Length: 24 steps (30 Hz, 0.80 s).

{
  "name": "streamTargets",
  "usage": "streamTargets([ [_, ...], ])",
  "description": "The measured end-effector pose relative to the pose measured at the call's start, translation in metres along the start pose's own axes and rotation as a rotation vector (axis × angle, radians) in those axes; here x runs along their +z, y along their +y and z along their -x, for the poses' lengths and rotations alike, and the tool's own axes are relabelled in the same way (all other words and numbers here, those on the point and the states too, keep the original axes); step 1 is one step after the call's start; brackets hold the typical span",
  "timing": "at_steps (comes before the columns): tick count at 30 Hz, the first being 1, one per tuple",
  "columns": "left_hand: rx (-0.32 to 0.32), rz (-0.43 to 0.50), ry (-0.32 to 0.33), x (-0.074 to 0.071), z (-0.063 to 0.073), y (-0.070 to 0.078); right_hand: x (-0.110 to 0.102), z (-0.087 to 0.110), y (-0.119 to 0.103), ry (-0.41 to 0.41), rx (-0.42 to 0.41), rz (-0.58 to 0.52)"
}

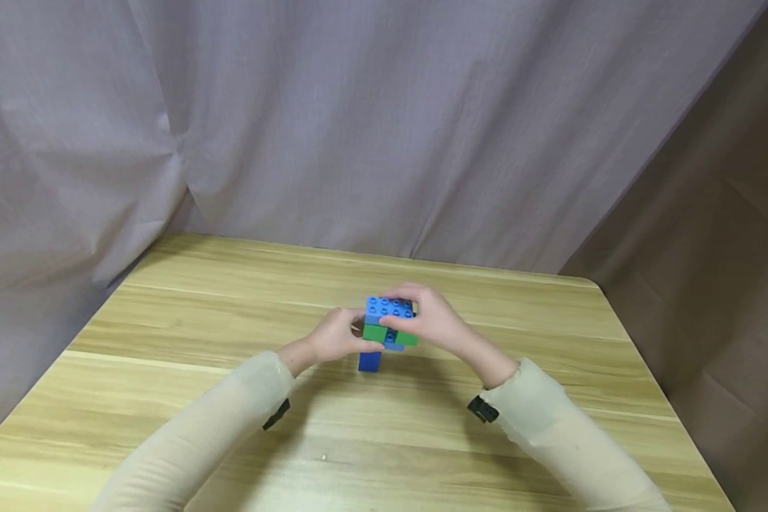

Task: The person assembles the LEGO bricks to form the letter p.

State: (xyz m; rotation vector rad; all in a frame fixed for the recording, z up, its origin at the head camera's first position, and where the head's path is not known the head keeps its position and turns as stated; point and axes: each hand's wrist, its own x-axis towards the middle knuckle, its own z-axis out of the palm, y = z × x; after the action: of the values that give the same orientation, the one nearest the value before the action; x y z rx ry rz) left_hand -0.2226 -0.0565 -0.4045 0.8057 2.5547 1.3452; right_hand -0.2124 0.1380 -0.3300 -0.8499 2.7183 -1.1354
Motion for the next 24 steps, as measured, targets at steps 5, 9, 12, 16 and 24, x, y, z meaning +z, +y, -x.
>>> streamTargets([
  [5,0.017,-0.001,0.005,0.001,-0.001,0.000,0.001,-0.001,0.001,0.032,0.018,0.027],
  [9,0.017,-0.004,0.005,0.000,-0.002,-0.001,0.001,-0.002,0.002,0.037,0.020,0.037],
  [12,0.029,-0.010,0.008,0.000,-0.002,-0.002,0.000,-0.003,0.001,0.031,0.007,0.055],
  [16,0.039,-0.012,0.006,0.000,-0.003,-0.003,-0.001,-0.002,-0.003,0.011,-0.010,0.092],
  [24,0.028,-0.011,0.007,0.001,-0.002,-0.003,-0.002,0.000,-0.011,-0.033,-0.068,0.237],
])
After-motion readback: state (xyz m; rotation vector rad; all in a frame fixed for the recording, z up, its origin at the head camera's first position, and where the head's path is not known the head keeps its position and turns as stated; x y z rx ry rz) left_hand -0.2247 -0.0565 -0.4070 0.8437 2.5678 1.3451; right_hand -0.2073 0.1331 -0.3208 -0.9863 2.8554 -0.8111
